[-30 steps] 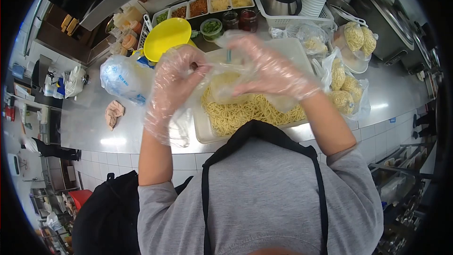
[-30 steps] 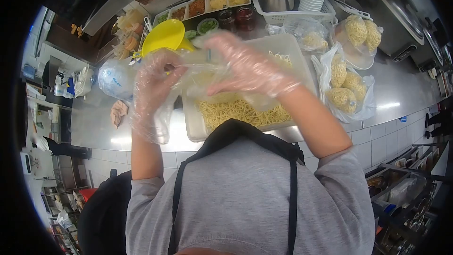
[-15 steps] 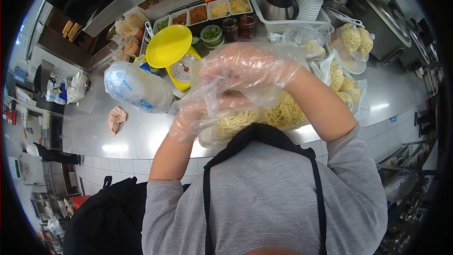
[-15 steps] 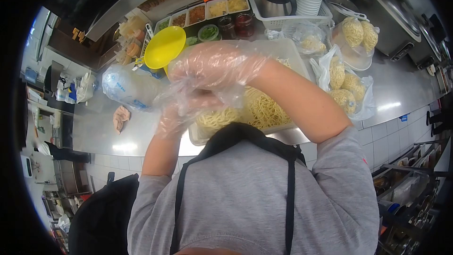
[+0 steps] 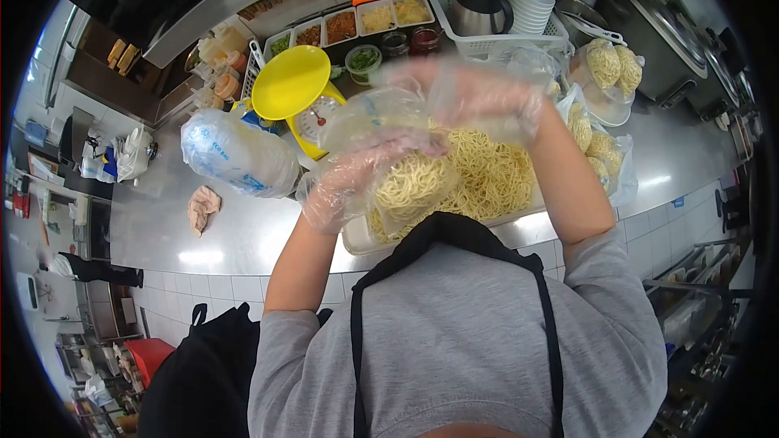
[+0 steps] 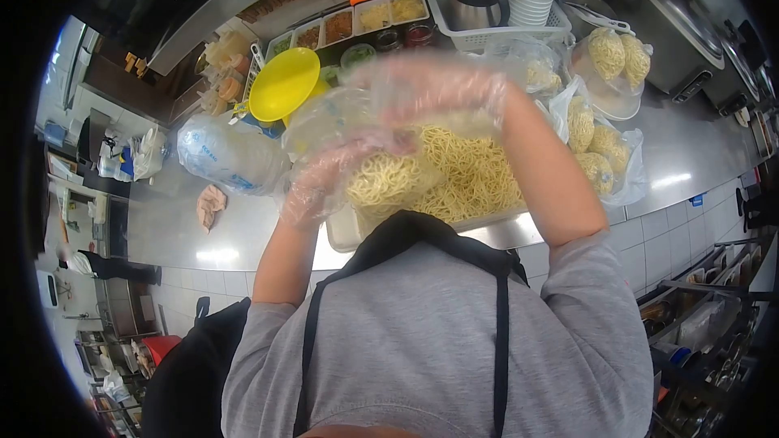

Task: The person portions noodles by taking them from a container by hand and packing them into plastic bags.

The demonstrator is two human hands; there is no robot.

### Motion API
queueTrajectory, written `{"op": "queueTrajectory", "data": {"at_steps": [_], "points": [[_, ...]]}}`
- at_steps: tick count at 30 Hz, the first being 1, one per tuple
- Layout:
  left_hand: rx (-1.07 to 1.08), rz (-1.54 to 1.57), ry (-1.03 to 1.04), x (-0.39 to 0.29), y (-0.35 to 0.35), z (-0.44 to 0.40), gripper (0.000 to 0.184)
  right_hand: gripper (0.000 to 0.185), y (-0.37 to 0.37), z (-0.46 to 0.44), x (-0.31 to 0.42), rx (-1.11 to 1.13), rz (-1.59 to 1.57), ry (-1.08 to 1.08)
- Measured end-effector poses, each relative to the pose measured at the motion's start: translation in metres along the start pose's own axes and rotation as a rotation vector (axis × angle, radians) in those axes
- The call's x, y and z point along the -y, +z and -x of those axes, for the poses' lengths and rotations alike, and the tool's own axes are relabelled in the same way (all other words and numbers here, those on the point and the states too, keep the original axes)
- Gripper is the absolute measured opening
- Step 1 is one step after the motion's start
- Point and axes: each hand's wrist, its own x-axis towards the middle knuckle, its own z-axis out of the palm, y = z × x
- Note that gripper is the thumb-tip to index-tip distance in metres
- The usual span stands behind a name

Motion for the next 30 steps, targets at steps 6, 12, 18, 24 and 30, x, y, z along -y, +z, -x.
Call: {"op": "queueTrajectory", "data": {"at_steps": [6,12,18,24,30], "points": [[-0.107,-0.509,0.082,0.007,-0.011,-0.007,0.052,0.049,0.038,-0.015,-0.017,0.052,-0.059,0.221],[-0.032,-0.425,0.155,0.049,-0.036,0.003,0.051,0.037,0.058,-0.014,-0.034,-0.171,0.394,0.033],[-0.091,-0.796,-0.254,0.043,-0.037,-0.007,0.043,0.04,0.032,0.007,-0.035,-0.299,-0.362,0.158],[-0.254,-0.783,0.145,0.051,-0.009,-0.013,0.041,0.039,0.04,0.004,-0.04,-0.193,0.086,-0.093],[-0.242,-1.273,0.226,0.048,-0.019,-0.01,0.038,0.028,0.055,-0.002,-0.03,-0.391,0.598,-0.387]]}}
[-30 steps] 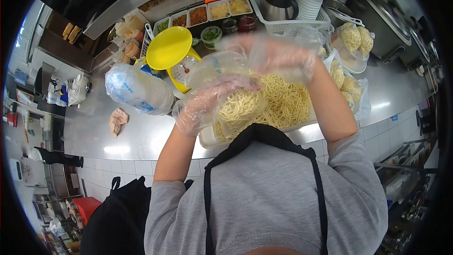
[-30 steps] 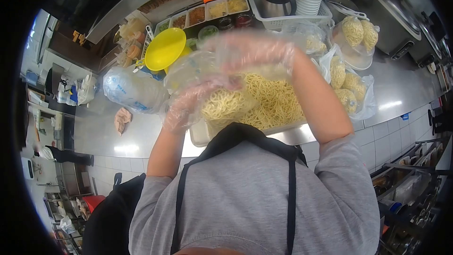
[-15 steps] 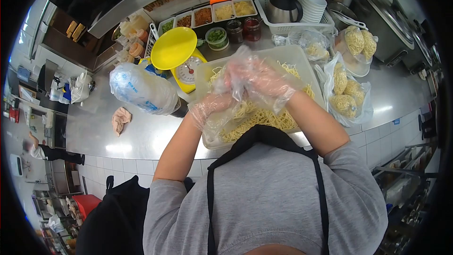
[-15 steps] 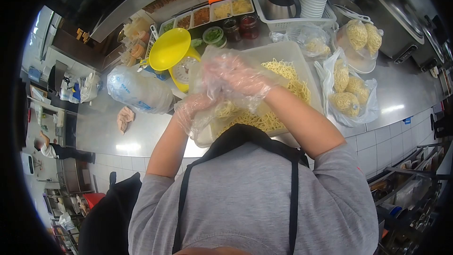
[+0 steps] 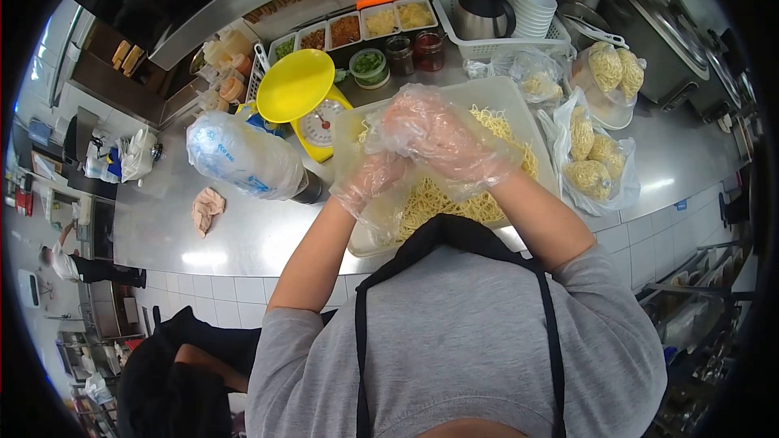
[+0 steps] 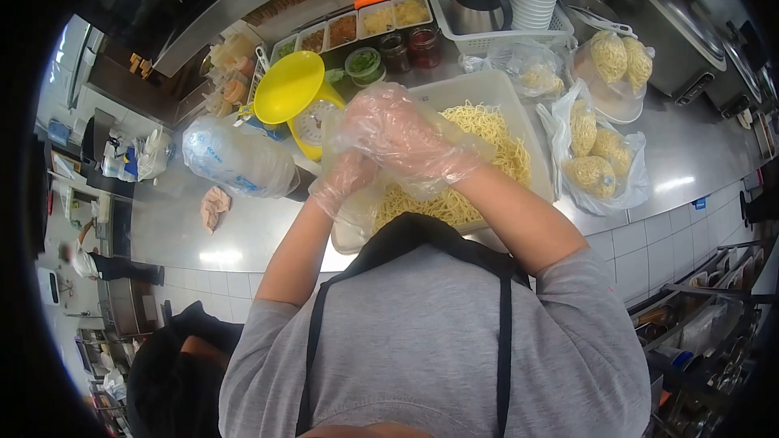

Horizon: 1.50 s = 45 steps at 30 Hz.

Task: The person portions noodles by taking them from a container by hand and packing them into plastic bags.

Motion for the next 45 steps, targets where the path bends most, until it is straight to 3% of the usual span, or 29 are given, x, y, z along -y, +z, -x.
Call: {"op": "queueTrajectory", "data": {"at_steps": [2,4,5,7,10,12,13,16,20,22,24,25,27,29,30,31,33,34,36,39,41,44,45], "points": [[-0.004,0.101,-0.089,0.009,-0.008,0.003,0.035,0.026,0.0,0.0,-0.003,-0.018,0.012,-0.086],[-0.01,0.199,-0.176,0.007,-0.015,-0.002,0.033,0.033,-0.001,-0.003,-0.012,-0.149,-0.343,0.008],[-0.257,0.675,-0.176,-0.002,-0.022,-0.006,0.031,0.036,-0.005,-0.006,-0.013,-0.194,-0.462,0.035],[-0.505,1.149,-0.169,-0.006,-0.027,-0.004,0.03,0.058,-0.019,-0.011,-0.008,-0.559,-1.076,0.497],[-0.827,1.565,-0.198,-0.006,-0.026,0.001,0.028,0.064,0.021,0.018,-0.017,-0.364,-1.177,0.678],[-0.778,1.157,-0.137,-0.018,-0.016,0.001,0.036,0.071,0.04,0.028,-0.013,-0.267,-1.243,0.672],[-0.777,1.154,-0.14,-0.018,-0.013,0.006,0.036,0.074,0.046,0.029,-0.005,-0.25,-1.267,0.634],[-0.652,0.622,-0.147,-0.015,-0.005,0.014,0.029,0.068,0.031,0.016,0.022,-0.321,-1.268,0.481],[-0.604,1.478,-0.057,-0.022,0.0,0.016,0.027,0.078,0.032,0.023,0.015,-0.281,-1.218,0.679],[-0.57,1.695,-0.031,-0.027,-0.003,0.011,0.027,0.078,0.031,0.024,0.011,-0.29,-1.236,0.759],[-0.592,0.263,-0.129,-0.032,-0.011,0.0,0.025,0.081,0.02,0.016,0.004,-0.206,-0.937,0.527],[-0.599,0.26,-0.133,-0.03,-0.01,-0.002,0.025,0.081,0.013,0.013,-0.001,-0.197,-0.938,0.525],[-0.442,-0.561,-0.008,-0.019,-0.013,-0.006,0.022,0.084,-0.006,0.005,-0.01,-0.058,-0.184,0.463],[-0.492,-0.461,0.109,-0.009,-0.015,-0.017,0.026,0.081,-0.019,-0.003,-0.008,-0.106,-0.089,0.264],[-0.525,-0.494,0.086,-0.002,-0.011,-0.018,0.026,0.078,-0.022,-0.006,-0.003,-0.17,-0.005,0.11],[-0.457,-0.335,0.068,0.006,-0.002,-0.016,0.029,0.078,-0.022,-0.01,0.005,-0.144,-0.018,0.073],[-0.408,-0.19,0.041,0.001,0.004,-0.015,0.032,0.049,-0.022,-0.013,0.022,-0.025,0.218,0.017],[-0.367,0.304,-0.137,-0.01,0.005,-0.014,0.035,0.049,-0.017,-0.012,0.023,-0.018,0.213,-0.01],[-0.324,0.791,-0.3,-0.019,0.016,-0.013,0.037,0.024,-0.006,-0.01,0.021,-0.145,-0.084,0.022],[-0.5,0.539,-0.136,-0.009,0.034,-0.012,0.044,0.018,-0.003,-0.005,0.04,-0.174,-0.143,0.039],[-0.528,0.4,0.079,-0.002,0.03,-0.014,0.046,0.019,-0.004,0.0,0.047,-0.147,-0.12,0.047],[-0.518,0.184,0.067,-0.012,0.007,-0.016,0.036,0.016,-0.013,-0.005,0.055,-0.11,-0.019,-0.014],[-0.528,0.178,0.068,-0.021,-0.003,-0.017,0.036,0.019,-0.013,-0.006,0.053,-0.23,-0.054,0.019]]}}
